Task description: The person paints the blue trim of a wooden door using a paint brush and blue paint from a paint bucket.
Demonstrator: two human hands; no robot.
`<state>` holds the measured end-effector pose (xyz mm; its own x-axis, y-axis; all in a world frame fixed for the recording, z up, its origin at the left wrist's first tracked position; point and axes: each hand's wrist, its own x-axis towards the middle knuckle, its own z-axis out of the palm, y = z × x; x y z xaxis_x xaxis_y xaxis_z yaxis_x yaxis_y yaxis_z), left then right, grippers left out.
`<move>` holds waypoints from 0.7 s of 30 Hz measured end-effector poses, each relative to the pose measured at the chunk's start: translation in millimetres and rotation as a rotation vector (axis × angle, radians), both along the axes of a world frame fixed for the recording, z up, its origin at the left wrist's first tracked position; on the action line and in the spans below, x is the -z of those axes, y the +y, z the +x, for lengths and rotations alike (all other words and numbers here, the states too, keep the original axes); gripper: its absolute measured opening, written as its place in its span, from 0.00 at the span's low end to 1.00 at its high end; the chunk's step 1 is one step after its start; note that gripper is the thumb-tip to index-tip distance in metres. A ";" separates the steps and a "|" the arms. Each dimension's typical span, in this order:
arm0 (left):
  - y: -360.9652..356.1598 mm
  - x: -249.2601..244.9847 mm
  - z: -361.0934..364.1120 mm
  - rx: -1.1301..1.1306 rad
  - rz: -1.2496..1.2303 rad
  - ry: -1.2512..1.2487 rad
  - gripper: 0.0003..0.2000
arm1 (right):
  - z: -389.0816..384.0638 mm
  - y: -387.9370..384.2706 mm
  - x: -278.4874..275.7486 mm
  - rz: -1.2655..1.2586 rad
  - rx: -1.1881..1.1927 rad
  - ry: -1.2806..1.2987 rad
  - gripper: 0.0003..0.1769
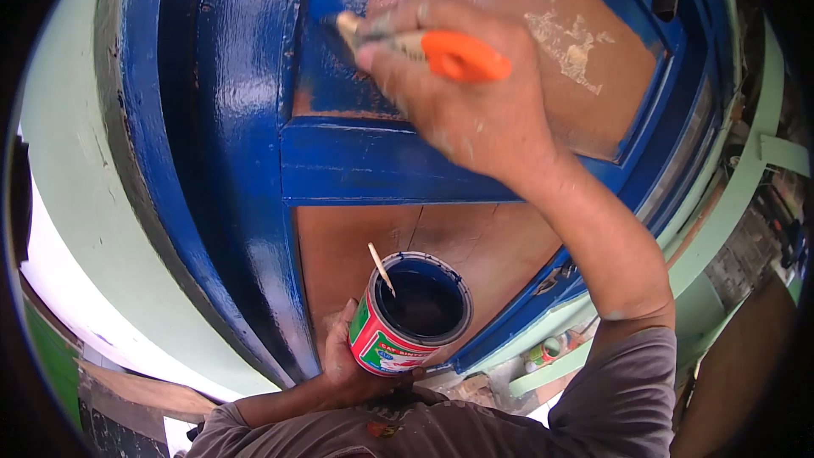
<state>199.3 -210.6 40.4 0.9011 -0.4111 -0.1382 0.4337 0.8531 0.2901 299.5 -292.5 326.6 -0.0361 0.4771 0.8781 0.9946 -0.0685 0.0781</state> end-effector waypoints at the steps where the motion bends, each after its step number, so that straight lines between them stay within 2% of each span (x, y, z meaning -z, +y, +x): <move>1: 0.4 -4.6 -1.2 0.003 -0.007 0.030 0.44 | 7.7 -2.0 5.7 -0.044 -0.038 -0.053 0.06; 2: 0.3 -6.3 -2.6 0.006 -0.014 0.060 0.45 | 12.0 -4.3 8.8 -0.089 -0.077 -0.107 0.06; 5: 1.0 3.1 -0.9 0.042 -0.036 -0.049 0.45 | -3.0 -18.3 -1.5 -0.306 0.086 0.037 0.12; 7: 1.9 0.9 -2.9 0.042 -0.026 -0.047 0.45 | -13.3 -28.0 -28.2 -0.350 0.154 0.167 0.12; 8: 1.8 0.2 -3.4 0.043 -0.020 -0.045 0.45 | -10.3 -24.8 -37.2 -0.390 -0.115 0.176 0.11; 11: 0.2 1.8 -2.3 0.035 -0.011 -0.022 0.46 | -21.3 -8.0 -44.1 -0.561 -0.046 -0.003 0.10; 12: -0.5 1.8 -2.1 0.036 -0.013 -0.029 0.46 | -15.4 1.6 -40.0 -0.592 -0.023 -0.156 0.10; 14: -0.1 1.2 -1.2 0.035 -0.018 -0.042 0.46 | -23.7 2.2 -58.9 -0.685 0.028 0.112 0.08; 17: 0.5 2.9 -1.6 0.030 -0.005 -0.040 0.45 | -12.0 -0.1 -66.2 -0.714 -0.179 0.154 0.11; 18: 0.8 2.3 -2.1 0.028 0.002 -0.036 0.45 | 3.5 1.8 -62.3 -0.677 -0.291 0.091 0.11; 20: 1.1 -1.4 -3.4 0.020 0.015 -0.028 0.45 | 8.3 6.0 -59.8 -0.674 -0.340 0.032 0.10; 21: 1.3 -3.1 -3.7 0.017 0.011 -0.029 0.45 | 5.4 8.1 -56.9 -0.707 -0.273 0.038 0.10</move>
